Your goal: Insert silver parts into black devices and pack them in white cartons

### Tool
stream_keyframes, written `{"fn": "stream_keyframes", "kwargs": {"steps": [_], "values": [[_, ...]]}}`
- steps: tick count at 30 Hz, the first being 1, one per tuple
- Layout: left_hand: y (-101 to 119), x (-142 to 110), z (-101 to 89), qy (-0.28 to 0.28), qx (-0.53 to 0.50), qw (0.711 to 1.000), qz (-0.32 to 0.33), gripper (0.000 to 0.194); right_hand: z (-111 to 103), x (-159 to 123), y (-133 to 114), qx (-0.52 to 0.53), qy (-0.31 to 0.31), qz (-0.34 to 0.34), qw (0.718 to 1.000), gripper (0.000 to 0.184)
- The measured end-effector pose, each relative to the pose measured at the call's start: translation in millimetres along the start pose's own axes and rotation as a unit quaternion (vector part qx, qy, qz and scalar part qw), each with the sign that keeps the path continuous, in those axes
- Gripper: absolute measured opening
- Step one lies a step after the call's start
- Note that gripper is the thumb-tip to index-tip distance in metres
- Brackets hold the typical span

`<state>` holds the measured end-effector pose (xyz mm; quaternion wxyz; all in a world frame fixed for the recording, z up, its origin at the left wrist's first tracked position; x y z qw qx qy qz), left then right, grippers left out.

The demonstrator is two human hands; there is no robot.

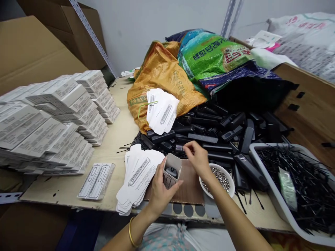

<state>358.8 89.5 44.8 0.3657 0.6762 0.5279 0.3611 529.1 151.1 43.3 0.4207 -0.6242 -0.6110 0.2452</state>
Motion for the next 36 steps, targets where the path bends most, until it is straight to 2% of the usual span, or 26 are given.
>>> {"fn": "stream_keyframes", "kwargs": {"steps": [2,3,5,7,9,11,13,15,17,20,22,24,25,27,28,32,36], "values": [[3,2,3.4,-0.01,-0.002,1.0,-0.008,0.08,-22,-8,-16,0.2,0.07,0.036,0.977,0.024],[5,3,4.9,-0.017,-0.004,1.0,-0.012,0.08,-29,-13,-26,0.258,0.091,0.038,0.961,0.032],[8,4,7.3,-0.029,-0.007,0.999,-0.021,0.081,-33,-24,-44,0.295,0.127,0.019,0.947,0.039],[9,4,8.7,-0.034,-0.013,0.999,-0.029,0.081,-26,-33,-56,0.255,0.163,-0.014,0.953,0.037],[9,4,9.1,-0.033,-0.026,0.999,-0.025,0.08,-14,-40,-60,0.151,0.168,-0.065,0.972,0.025],[8,5,8.4,-0.031,-0.042,0.999,-0.011,0.078,-4,-43,-59,0.03,0.122,-0.124,0.984,0.008],[7,5,7.0,-0.026,-0.054,0.998,0.0,0.078,-2,-46,-55,-0.026,0.073,-0.159,0.984,0.01],[7,5,5.5,-0.013,-0.061,0.998,0.005,0.076,-5,-49,-49,-0.009,0.086,-0.134,0.987,0.012],[7,3,5.4,-0.011,-0.071,0.997,0.018,0.066,-9,-52,-42,0.052,0.09,-0.058,0.993,0.016],[7,-3,9.7,-0.048,-0.094,0.993,0.058,0.049,-3,-59,-32,0.136,0.025,0.058,0.989,0.028],[4,-8,13.3,-0.061,-0.108,0.99,0.061,0.057,6,-66,-30,0.13,0.058,0.082,0.986,0.025],[0,-12,15.6,-0.06,-0.122,0.99,0.049,0.077,14,-76,-33,0.098,0.114,0.034,0.988,0.023],[-2,-14,16.3,-0.06,-0.127,0.989,0.045,0.086,17,-81,-36,0.087,0.121,-0.012,0.989,0.022],[-4,-18,16.8,-0.06,-0.131,0.989,0.041,0.093,20,-90,-41,0.086,0.099,-0.09,0.987,0.018],[-4,-19,16.7,-0.054,-0.13,0.989,0.037,0.093,20,-93,-43,0.096,0.088,-0.099,0.987,0.017],[-2,-19,15.6,-0.04,-0.126,0.991,0.021,0.093,17,-99,-46,0.118,0.08,-0.02,0.99,0.029],[2,-15,13.1,-0.064,-0.123,0.99,0.022,0.092,19,-106,-45,0.04,0.071,-0.125,0.989,0.032]]}}
Point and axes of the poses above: each hand's wrist, its own x-axis towards the middle knuckle, its own z-axis out of the palm, y = z × x, the point moved 1 cm from there along x, towards the middle knuckle
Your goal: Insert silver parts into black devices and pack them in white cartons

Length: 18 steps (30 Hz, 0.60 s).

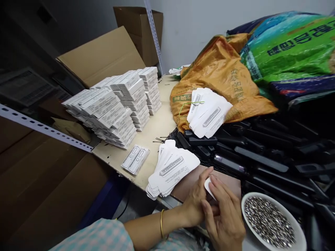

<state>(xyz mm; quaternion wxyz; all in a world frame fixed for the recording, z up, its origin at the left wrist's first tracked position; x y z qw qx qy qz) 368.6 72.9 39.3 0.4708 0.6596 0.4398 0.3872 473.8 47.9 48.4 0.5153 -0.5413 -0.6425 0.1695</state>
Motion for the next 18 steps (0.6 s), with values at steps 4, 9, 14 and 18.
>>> {"fn": "stream_keyframes", "kwargs": {"steps": [4,9,14,18], "values": [[6,1,-1.8,0.016,0.004,1.0,-0.009,0.079,1,6,3,0.059,0.001,0.084,0.995,0.024],[4,3,-2.9,0.011,0.005,1.0,-0.013,0.078,-2,25,5,0.13,0.031,0.191,0.972,0.025],[3,5,-4.2,0.006,0.007,1.0,-0.008,0.073,-2,22,0,0.104,-0.02,0.154,0.982,0.021],[2,4,-6.4,0.014,0.0,1.0,-0.003,0.068,-1,10,-8,0.042,-0.023,0.034,0.998,0.028]]}}
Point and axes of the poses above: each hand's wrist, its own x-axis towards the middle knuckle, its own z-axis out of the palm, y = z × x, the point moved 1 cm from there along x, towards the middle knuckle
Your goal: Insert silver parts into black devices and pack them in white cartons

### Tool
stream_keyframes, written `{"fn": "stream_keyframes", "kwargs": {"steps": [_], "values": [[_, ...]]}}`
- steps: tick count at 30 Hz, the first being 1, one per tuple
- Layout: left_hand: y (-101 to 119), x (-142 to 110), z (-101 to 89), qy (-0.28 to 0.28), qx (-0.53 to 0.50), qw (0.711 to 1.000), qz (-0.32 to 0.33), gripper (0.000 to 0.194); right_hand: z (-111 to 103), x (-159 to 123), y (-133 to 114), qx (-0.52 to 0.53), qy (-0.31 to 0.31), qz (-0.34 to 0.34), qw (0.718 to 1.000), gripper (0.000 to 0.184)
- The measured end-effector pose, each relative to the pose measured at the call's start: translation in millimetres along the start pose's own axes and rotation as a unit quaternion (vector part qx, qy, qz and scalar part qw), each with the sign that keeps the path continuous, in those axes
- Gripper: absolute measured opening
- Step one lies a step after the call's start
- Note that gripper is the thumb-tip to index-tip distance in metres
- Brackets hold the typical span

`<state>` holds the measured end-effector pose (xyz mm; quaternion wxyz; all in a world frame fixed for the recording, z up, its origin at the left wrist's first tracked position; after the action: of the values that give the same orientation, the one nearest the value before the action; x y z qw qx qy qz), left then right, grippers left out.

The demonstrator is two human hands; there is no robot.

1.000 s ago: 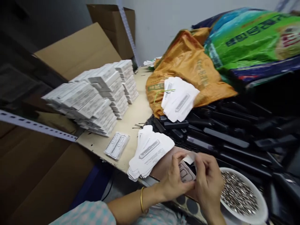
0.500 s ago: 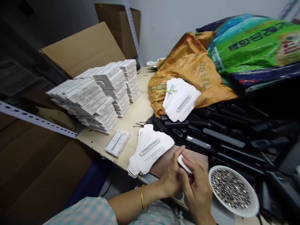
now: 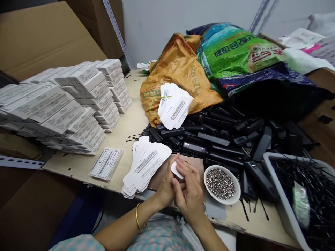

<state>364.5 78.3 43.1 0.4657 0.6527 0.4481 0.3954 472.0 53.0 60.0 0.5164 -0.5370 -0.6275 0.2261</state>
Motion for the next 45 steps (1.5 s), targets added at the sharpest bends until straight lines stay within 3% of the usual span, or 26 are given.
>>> {"fn": "stream_keyframes", "kwargs": {"steps": [8,11,16,21,23,27,33,37,41,43,45], "values": [[1,1,-4.3,-0.034,0.034,0.999,-0.007,0.078,-19,20,23,0.181,-0.067,0.085,0.978,0.022],[1,3,-2.1,-0.053,0.036,0.998,0.008,0.081,-20,28,29,0.14,-0.084,0.061,0.985,0.016],[-1,4,0.6,-0.044,0.025,0.999,0.014,0.082,-12,19,22,0.06,-0.043,0.001,0.997,0.012],[-3,5,1.3,-0.045,0.028,0.999,0.01,0.077,-1,10,11,0.02,0.055,0.068,0.996,0.015],[-4,4,1.7,-0.045,0.033,0.998,0.015,0.077,1,10,9,-0.002,0.071,0.058,0.996,0.014],[-5,2,2.9,-0.044,0.039,0.998,0.034,0.075,1,9,9,-0.013,0.068,-0.036,0.997,0.013],[-7,2,6.5,-0.032,0.05,0.998,0.036,0.074,-5,13,8,-0.055,0.048,0.014,0.997,0.015],[-8,2,5.7,-0.019,0.046,0.998,0.037,0.065,-2,11,6,-0.042,0.029,-0.029,0.998,0.017],[-3,1,9.9,-0.025,0.043,0.998,0.031,0.073,4,-7,14,-0.008,0.032,-0.073,0.997,0.031],[4,2,9.4,-0.031,0.043,0.999,0.014,0.079,3,-16,20,0.009,0.022,-0.052,0.998,0.036],[13,6,-2.6,-0.012,0.066,0.997,-0.025,0.078,-3,-22,27,0.047,-0.005,0.007,0.999,0.04]]}}
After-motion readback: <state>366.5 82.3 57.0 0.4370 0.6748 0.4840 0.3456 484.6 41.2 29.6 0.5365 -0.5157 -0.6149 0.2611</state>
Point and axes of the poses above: each hand's wrist, its own x-axis towards the middle knuckle, its own z-axis out of the palm, y = z × x, the point moved 1 cm from there along x, towards the middle knuckle
